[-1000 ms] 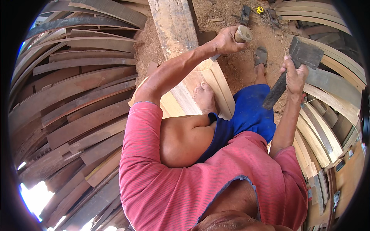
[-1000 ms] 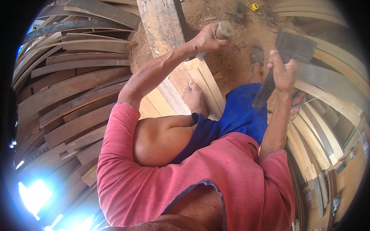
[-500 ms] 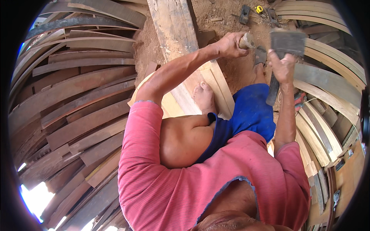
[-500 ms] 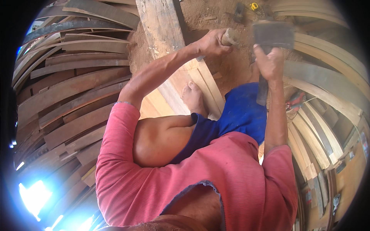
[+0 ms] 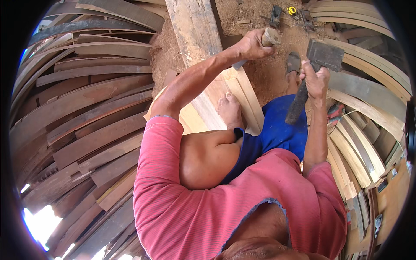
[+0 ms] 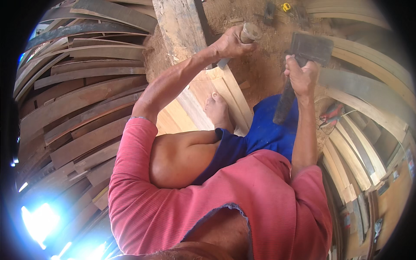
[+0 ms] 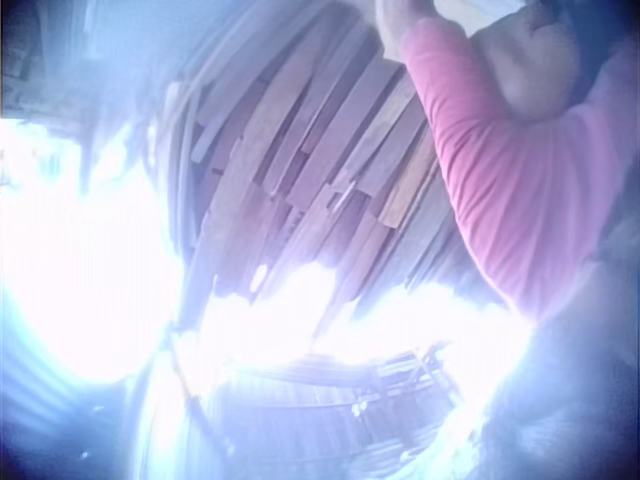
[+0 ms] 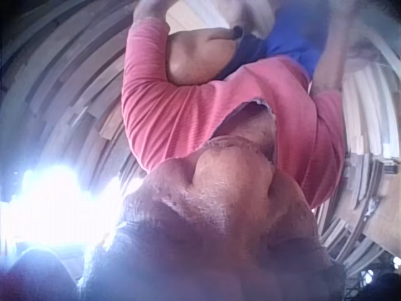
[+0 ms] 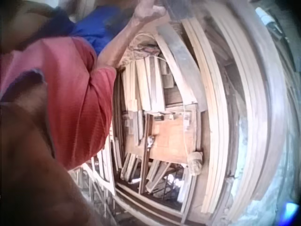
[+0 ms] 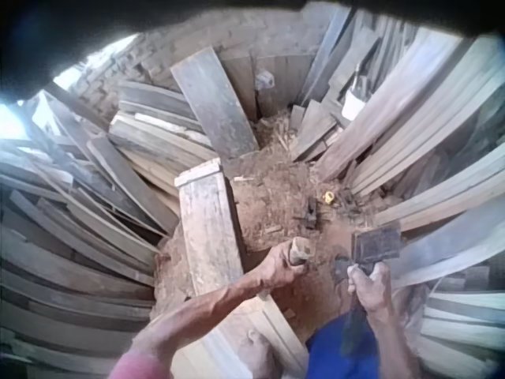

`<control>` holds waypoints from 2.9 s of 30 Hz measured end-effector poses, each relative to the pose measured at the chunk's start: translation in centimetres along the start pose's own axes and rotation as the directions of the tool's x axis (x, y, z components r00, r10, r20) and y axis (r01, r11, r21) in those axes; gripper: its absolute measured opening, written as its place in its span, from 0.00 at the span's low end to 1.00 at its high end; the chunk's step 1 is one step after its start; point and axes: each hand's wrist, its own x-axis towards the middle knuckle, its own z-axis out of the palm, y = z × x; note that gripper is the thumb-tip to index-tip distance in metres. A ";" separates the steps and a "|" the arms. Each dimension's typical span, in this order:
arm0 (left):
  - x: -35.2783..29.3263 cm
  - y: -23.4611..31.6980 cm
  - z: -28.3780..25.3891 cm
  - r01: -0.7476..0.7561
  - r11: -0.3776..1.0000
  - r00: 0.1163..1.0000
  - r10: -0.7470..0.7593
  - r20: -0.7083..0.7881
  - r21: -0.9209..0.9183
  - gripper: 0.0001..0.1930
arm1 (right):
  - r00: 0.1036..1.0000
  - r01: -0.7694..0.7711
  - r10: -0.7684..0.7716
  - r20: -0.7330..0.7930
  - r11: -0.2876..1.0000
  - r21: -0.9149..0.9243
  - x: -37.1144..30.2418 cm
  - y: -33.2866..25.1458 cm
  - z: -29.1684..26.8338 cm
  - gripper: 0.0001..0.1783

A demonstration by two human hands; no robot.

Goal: The person carves a large curved wooden board using a chisel and mallet. They repeatedly strike the chisel to shape the wood, pause to inspect the surface by lifting and turning the board, and continue carving along the edges.

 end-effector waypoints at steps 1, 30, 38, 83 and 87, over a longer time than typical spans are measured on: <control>0.3 0.5 -0.2 0.004 1.000 1.000 -0.004 0.000 0.007 0.20 | 1.000 0.013 -0.013 -0.020 1.000 -0.013 0.0 -0.6 -0.2 0.06; 1.2 -2.0 2.7 -0.033 0.996 0.991 0.022 0.130 0.084 0.24 | 1.000 0.007 0.004 0.028 0.924 -0.383 1.6 -0.4 0.0 0.18; -1.7 -2.1 0.7 0.032 0.999 0.992 -0.036 0.120 0.032 0.22 | 0.966 0.227 -0.143 0.217 0.870 -0.438 -0.8 4.0 -0.3 0.11; -5.5 -7.3 -0.7 0.014 0.982 0.994 -0.035 0.107 0.188 0.22 | 0.865 0.501 -0.364 0.345 0.602 -0.622 -0.6 10.4 1.6 0.15; -4.0 -3.7 -2.8 0.065 0.994 0.992 -0.055 -0.110 0.089 0.21 | 0.964 0.051 0.046 0.261 0.935 -0.350 -2.7 5.7 1.5 0.11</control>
